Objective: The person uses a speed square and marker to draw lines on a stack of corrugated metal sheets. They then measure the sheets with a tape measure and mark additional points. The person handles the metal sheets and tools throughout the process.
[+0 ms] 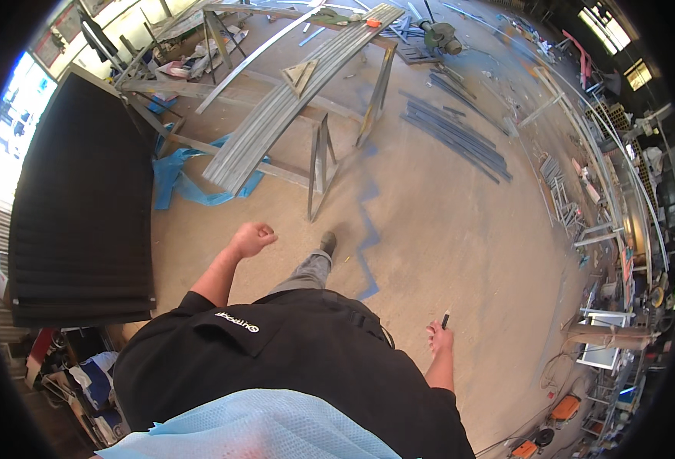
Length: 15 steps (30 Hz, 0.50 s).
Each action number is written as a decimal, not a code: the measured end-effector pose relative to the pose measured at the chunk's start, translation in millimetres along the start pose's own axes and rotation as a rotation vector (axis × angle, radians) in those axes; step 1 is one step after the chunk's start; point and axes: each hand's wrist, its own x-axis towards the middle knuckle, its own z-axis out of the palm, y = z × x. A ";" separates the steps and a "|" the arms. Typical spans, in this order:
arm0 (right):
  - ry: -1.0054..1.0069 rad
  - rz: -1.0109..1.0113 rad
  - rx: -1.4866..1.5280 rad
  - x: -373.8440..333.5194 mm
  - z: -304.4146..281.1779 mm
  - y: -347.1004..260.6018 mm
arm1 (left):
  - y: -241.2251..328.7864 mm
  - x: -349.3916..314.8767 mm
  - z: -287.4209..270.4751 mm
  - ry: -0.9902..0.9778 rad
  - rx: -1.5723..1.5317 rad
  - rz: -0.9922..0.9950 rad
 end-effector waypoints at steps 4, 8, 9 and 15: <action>-0.007 -0.065 -0.230 54.3 2.4 -0.3 | 50.6 125.5 -50.4 0.145 -0.029 0.074; -0.009 -0.005 -0.095 81.1 10.1 37.7 | 92.5 253.9 -99.9 0.299 -0.030 0.091; -0.008 0.025 -0.100 88.6 6.8 30.0 | 102.2 282.5 -113.7 0.319 -0.013 0.070; -0.018 0.102 -0.100 132.3 6.1 -78.5 | 148.0 398.0 -168.5 0.453 0.200 -0.264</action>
